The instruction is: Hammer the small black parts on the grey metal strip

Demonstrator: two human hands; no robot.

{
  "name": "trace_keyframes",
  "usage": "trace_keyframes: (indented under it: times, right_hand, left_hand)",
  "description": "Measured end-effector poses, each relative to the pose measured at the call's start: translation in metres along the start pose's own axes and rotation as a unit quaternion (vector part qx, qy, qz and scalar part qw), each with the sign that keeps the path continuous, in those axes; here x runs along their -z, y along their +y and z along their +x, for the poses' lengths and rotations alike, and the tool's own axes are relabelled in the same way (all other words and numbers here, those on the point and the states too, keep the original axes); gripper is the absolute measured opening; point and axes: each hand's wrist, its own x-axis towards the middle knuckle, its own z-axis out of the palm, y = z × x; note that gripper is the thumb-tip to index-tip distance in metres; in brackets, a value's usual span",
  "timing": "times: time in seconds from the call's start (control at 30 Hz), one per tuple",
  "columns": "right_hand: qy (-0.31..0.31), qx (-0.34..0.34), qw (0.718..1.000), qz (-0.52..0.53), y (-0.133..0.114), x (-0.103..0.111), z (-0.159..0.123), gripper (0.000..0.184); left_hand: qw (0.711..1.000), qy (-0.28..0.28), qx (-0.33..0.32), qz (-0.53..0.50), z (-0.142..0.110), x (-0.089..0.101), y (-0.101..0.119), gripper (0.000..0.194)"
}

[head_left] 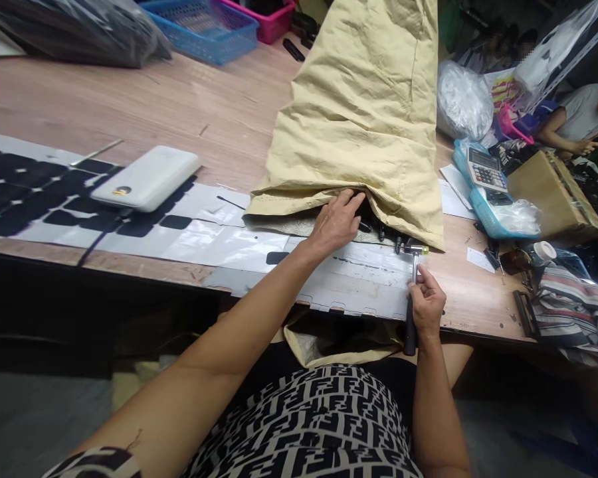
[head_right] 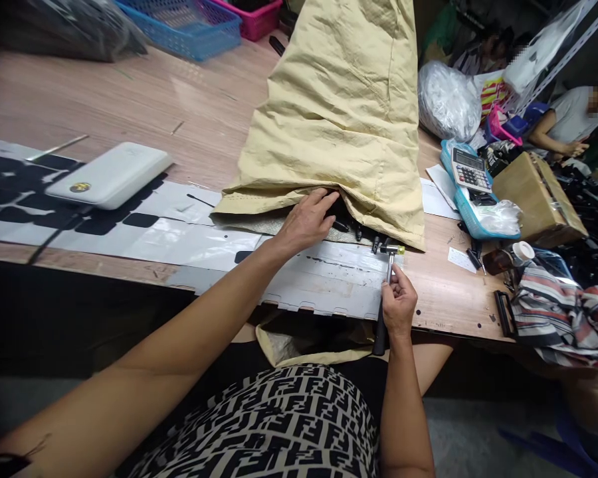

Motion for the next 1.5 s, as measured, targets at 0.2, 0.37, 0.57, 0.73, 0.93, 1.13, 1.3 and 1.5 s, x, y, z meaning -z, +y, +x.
trace_keyframes:
  times: [0.2,0.37,0.57,0.73,0.93,1.13,1.3,1.5]
  right_hand:
    - [-0.002,0.001,1.0,0.005,0.001,-0.001,0.0,0.052]
    - [-0.004,-0.001,1.0,0.003,0.0,0.0,0.0,0.053]
    - [-0.005,-0.002,1.0,0.004,0.0,0.0,0.0,0.053]
    - [-0.002,0.003,1.0,-0.008,-0.003,-0.001,-0.001,0.054]
    - [0.001,0.018,1.0,-0.016,-0.005,0.0,-0.001,0.054]
    - [0.002,0.039,0.999,-0.027,-0.001,0.001,-0.004,0.054]
    - [-0.011,0.105,0.99,-0.094,-0.015,-0.001,-0.022,0.053]
    - [-0.094,0.201,0.962,-0.158,-0.045,-0.008,-0.04,0.046]
  left_hand:
    - [0.999,-0.032,-0.019,0.025,-0.001,-0.007,-0.009,0.028]
    - [0.997,-0.044,-0.016,0.057,-0.003,-0.01,-0.008,0.019]
    - [0.992,-0.105,-0.071,-0.022,-0.024,-0.004,-0.004,0.015]
    - [0.978,-0.144,-0.102,-0.109,-0.06,-0.01,0.003,0.015]
    - [0.977,-0.127,-0.072,-0.153,-0.072,-0.014,-0.008,0.027]
    - [0.978,-0.119,-0.044,-0.163,-0.075,-0.01,-0.008,0.017]
    - [0.982,-0.116,-0.012,-0.147,-0.076,-0.007,0.006,0.016]
    - [0.98,-0.126,-0.001,-0.154,-0.073,-0.005,0.006,0.015]
